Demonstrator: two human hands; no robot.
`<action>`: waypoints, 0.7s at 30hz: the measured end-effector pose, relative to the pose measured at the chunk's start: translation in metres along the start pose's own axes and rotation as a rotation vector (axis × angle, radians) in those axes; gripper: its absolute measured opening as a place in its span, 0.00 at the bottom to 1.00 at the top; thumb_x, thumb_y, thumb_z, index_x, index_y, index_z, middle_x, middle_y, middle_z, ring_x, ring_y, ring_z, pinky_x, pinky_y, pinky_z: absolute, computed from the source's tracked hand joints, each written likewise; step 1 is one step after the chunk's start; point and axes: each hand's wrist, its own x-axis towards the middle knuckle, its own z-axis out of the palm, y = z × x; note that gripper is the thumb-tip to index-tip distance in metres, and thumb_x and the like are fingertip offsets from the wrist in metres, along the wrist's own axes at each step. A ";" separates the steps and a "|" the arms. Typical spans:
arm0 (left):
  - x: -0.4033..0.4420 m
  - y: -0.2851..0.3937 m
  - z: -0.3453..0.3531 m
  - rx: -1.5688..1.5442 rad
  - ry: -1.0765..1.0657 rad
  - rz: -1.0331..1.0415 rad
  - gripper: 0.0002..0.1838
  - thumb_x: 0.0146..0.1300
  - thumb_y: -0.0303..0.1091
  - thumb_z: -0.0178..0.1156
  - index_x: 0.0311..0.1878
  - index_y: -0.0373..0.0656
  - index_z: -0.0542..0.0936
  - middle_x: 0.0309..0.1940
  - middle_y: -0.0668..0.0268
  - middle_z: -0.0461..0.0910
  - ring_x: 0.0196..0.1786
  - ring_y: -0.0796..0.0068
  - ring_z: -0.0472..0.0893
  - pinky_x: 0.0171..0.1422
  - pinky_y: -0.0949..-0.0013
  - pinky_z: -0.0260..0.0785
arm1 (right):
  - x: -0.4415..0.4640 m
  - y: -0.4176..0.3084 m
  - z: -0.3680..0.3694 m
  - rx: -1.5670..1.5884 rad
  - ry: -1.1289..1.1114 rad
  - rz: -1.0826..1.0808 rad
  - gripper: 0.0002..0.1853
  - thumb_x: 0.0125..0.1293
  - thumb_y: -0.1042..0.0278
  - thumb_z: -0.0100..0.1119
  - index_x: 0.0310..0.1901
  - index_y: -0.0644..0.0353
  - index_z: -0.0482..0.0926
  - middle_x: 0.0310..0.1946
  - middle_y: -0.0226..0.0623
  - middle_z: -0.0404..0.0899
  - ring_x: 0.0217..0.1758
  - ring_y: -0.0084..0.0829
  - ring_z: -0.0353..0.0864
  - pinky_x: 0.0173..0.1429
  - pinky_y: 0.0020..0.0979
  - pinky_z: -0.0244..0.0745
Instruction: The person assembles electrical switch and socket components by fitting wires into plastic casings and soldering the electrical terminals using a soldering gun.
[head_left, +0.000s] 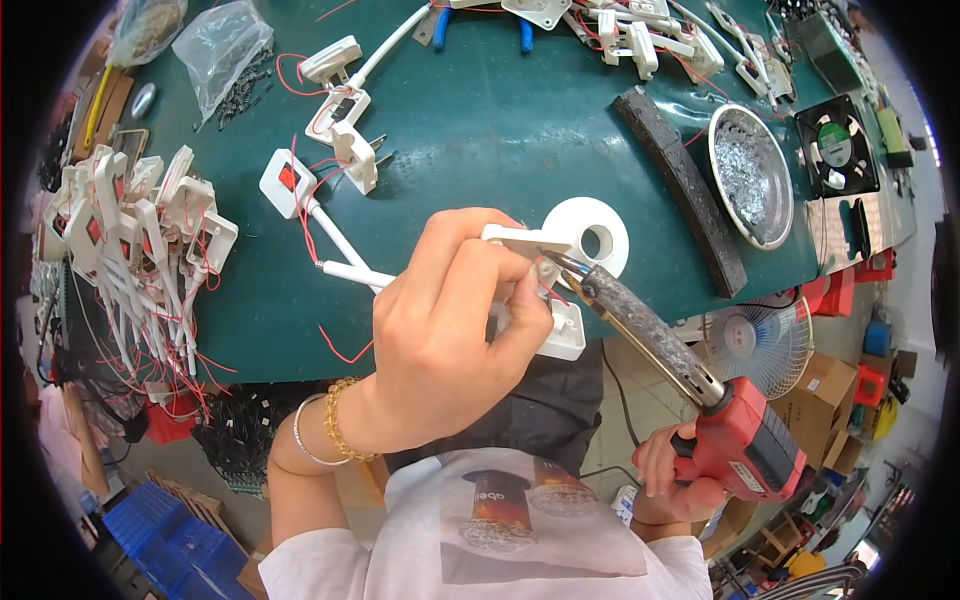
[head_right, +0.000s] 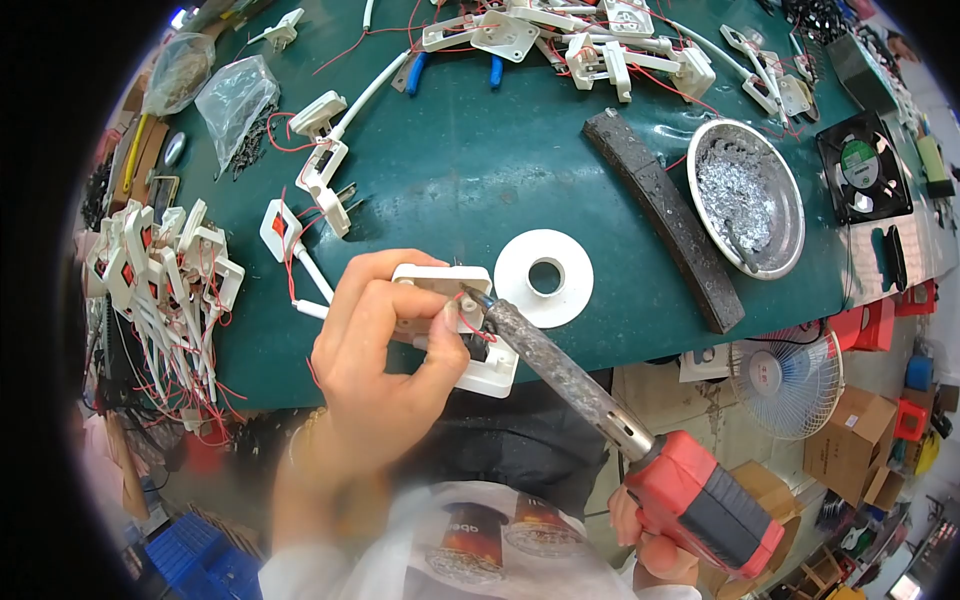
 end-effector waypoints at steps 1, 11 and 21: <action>0.000 0.000 0.000 0.000 -0.001 0.000 0.09 0.44 0.17 0.62 0.28 0.36 0.73 0.35 0.58 0.76 0.21 0.73 0.77 0.22 0.73 0.69 | -0.001 0.000 0.001 0.008 0.037 -0.012 0.42 0.54 0.30 0.59 0.53 0.65 0.64 0.12 0.23 0.66 0.13 0.22 0.66 0.21 0.26 0.64; 0.001 0.003 0.000 -0.037 -0.005 -0.032 0.08 0.45 0.17 0.62 0.28 0.36 0.73 0.36 0.57 0.77 0.24 0.71 0.80 0.24 0.73 0.72 | -0.004 0.006 -0.004 0.051 0.047 -0.021 0.44 0.53 0.29 0.58 0.55 0.65 0.63 0.12 0.22 0.66 0.13 0.22 0.67 0.22 0.25 0.64; 0.002 0.004 -0.001 -0.066 -0.017 -0.058 0.08 0.45 0.17 0.61 0.28 0.36 0.73 0.36 0.57 0.77 0.25 0.71 0.81 0.25 0.73 0.73 | -0.004 0.010 -0.008 0.067 -0.014 -0.063 0.39 0.52 0.32 0.61 0.50 0.63 0.67 0.14 0.24 0.68 0.13 0.24 0.69 0.21 0.26 0.65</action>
